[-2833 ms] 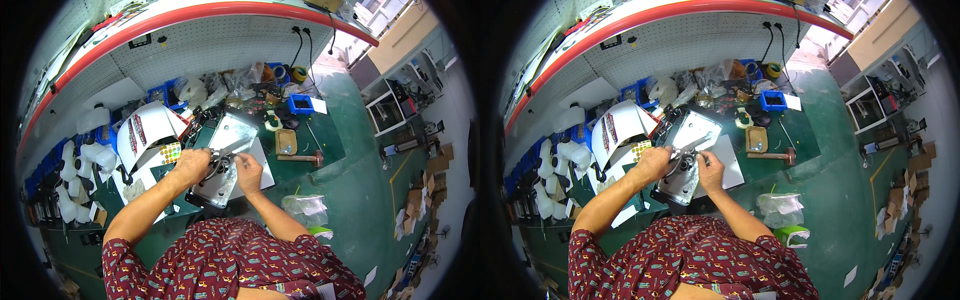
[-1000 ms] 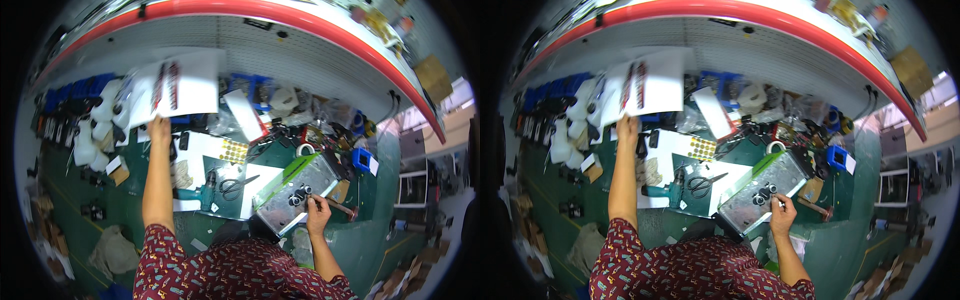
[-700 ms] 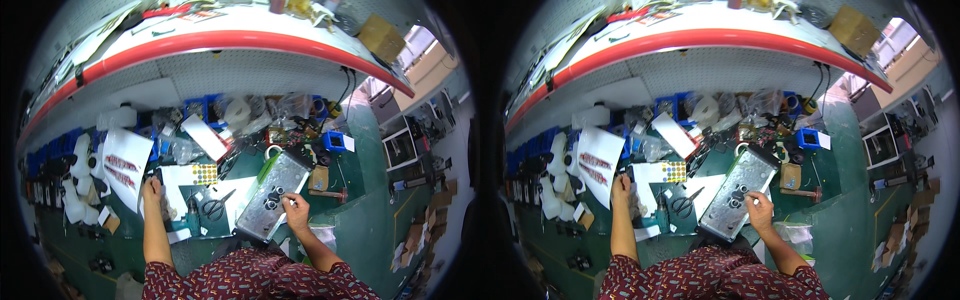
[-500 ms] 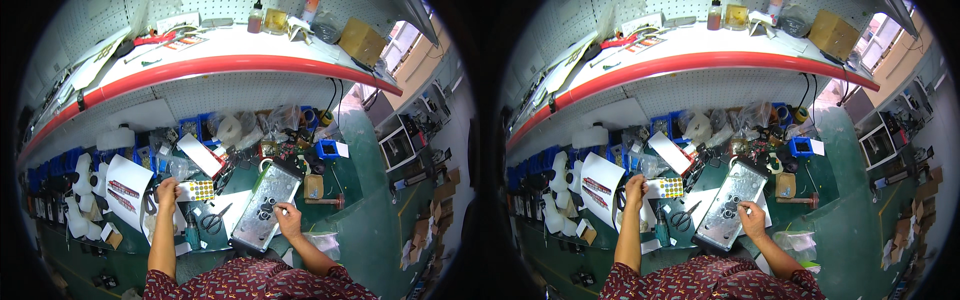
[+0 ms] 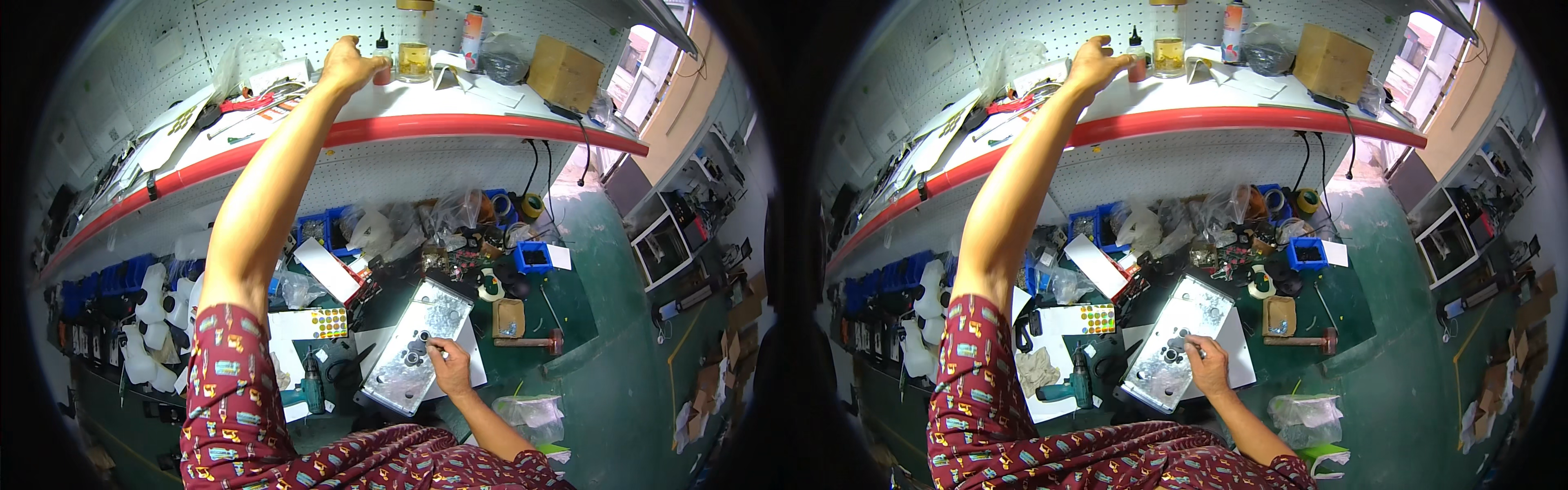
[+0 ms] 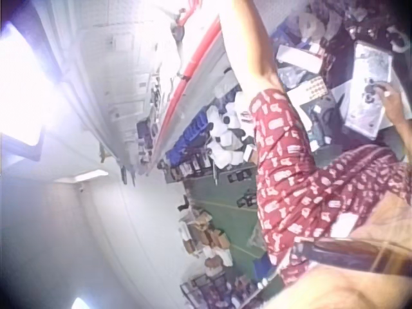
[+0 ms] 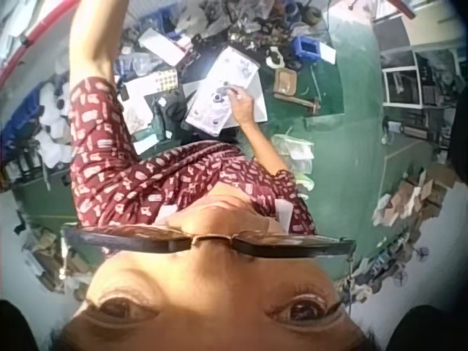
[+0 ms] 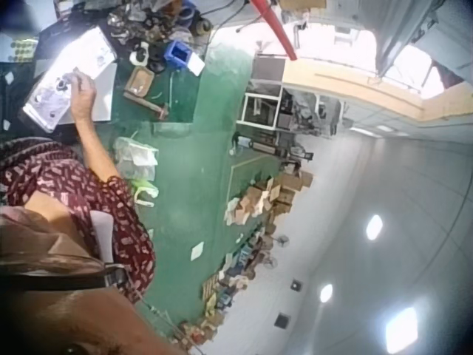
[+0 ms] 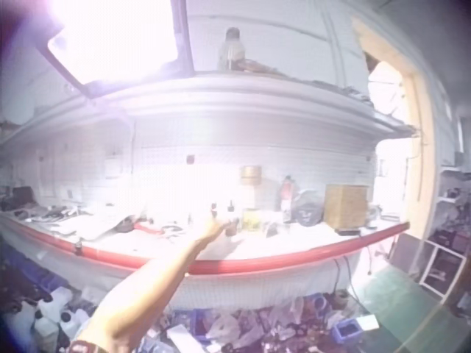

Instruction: The person assembles a green rectangular electronic device on a cluttered workbench. They unpack the device, use a cordless drill to fasten screws into a metal chassis, attach a black plastic component, and secure it with additional screws. The person handles screws, a drill, and the device throughout the process.

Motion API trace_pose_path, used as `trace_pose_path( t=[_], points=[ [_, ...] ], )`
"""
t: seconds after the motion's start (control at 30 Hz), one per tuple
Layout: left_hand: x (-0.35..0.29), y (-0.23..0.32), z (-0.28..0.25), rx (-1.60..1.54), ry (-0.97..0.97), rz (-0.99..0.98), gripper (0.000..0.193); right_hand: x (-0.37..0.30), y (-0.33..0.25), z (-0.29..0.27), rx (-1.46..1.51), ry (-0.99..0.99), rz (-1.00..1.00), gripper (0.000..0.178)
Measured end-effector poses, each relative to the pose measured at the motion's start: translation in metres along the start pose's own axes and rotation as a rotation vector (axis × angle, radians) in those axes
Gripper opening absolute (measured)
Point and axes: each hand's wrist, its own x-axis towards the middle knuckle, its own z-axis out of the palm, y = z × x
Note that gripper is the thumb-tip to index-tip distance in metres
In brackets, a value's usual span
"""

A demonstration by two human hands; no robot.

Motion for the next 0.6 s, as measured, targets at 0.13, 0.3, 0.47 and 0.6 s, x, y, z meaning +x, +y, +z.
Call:
trace_pose_path(
  t=[0.13, 0.3, 0.47, 0.6],
  points=[
    [0.034, -0.001, 0.038, 0.121, -0.131, -0.181, 0.073, -0.001, 0.006, -0.004, -0.015, 0.001, 0.011, 0.017],
    [0.043, -0.014, 0.038, 0.125, -0.115, -0.212, 0.048, -0.002, 0.003, -0.004, -0.005, -0.006, 0.012, 0.017],
    [-0.005, -0.009, 0.002, -0.312, 0.041, 0.245, 0.037, -0.003, 0.021, -0.006, -0.026, -0.039, 0.115, 0.020],
    [-0.165, -0.001, -0.020, -0.472, -0.104, 0.233, 0.054, -0.003, 0.015, -0.016, -0.013, -0.044, 0.083, 0.018]
  ],
)
